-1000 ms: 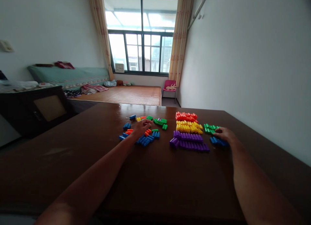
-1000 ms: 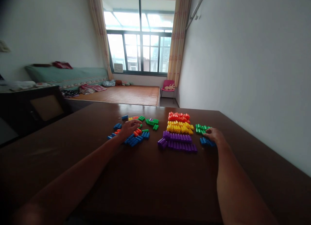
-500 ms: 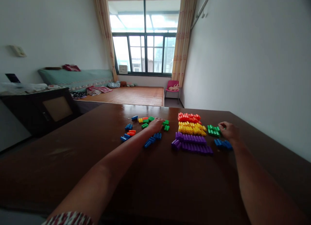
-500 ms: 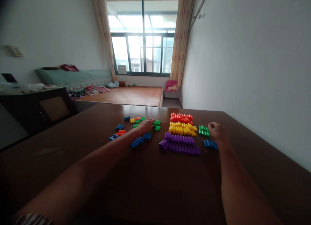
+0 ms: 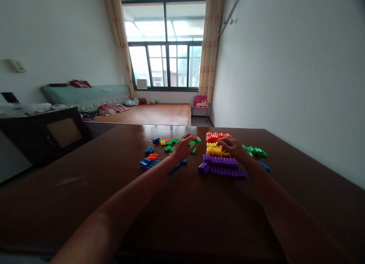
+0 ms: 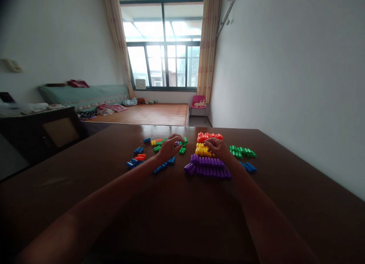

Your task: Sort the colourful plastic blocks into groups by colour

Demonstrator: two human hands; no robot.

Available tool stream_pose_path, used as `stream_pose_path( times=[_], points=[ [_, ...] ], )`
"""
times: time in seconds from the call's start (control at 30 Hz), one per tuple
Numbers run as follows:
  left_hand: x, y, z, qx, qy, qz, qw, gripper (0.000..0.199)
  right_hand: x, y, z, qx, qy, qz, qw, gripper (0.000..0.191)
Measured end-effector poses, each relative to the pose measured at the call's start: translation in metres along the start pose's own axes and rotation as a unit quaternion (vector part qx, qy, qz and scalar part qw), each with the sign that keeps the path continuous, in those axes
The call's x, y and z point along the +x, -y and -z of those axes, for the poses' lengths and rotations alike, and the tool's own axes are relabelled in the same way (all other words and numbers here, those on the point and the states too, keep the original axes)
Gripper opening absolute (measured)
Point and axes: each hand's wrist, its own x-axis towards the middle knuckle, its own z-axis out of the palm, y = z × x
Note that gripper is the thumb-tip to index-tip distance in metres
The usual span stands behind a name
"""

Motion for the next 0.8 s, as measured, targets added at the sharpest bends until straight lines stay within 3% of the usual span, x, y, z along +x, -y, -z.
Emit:
stream_pose_path(
  times=[0.1, 0.17, 0.23, 0.3, 0.4, 0.5, 0.6, 0.7, 0.8],
  points=[
    [-0.007, -0.019, -0.001, 0.021, 0.009, -0.082, 0.996, 0.022, -0.008, 0.023, -0.035, 0.076, 0.076, -0.005, 0.994, 0.047],
    [-0.011, -0.026, -0.003, 0.043, 0.020, -0.132, 0.990, 0.024, -0.013, 0.031, -0.052, 0.103, 0.084, -0.004, 0.991, 0.047],
    [-0.013, -0.027, -0.005, 0.057, 0.030, -0.164, 0.984, 0.027, -0.013, 0.032, -0.059, 0.122, 0.079, -0.006, 0.989, 0.048],
    [-0.017, -0.022, -0.005, 0.063, 0.033, -0.182, 0.981, 0.029, -0.009, 0.025, -0.052, 0.131, 0.069, -0.014, 0.989, 0.049],
    [-0.026, -0.006, -0.001, 0.065, 0.022, -0.182, 0.981, 0.028, 0.001, -0.001, -0.013, 0.101, -0.005, -0.043, 0.994, 0.049],
    [-0.039, 0.016, 0.007, 0.059, 0.004, -0.137, 0.989, 0.025, 0.003, -0.041, 0.051, 0.033, -0.137, -0.076, 0.987, 0.044],
    [-0.047, 0.037, 0.013, 0.050, -0.021, -0.070, 0.996, 0.024, -0.008, -0.084, 0.113, -0.044, -0.240, -0.149, 0.958, 0.031],
    [-0.047, 0.049, 0.018, 0.040, -0.034, -0.036, 0.998, 0.023, -0.019, -0.113, 0.147, -0.173, -0.237, -0.218, 0.931, 0.018],
    [-0.045, 0.052, 0.018, 0.030, -0.041, -0.026, 0.998, 0.023, -0.023, -0.127, 0.152, -0.330, -0.190, -0.262, 0.887, 0.016]
  ],
)
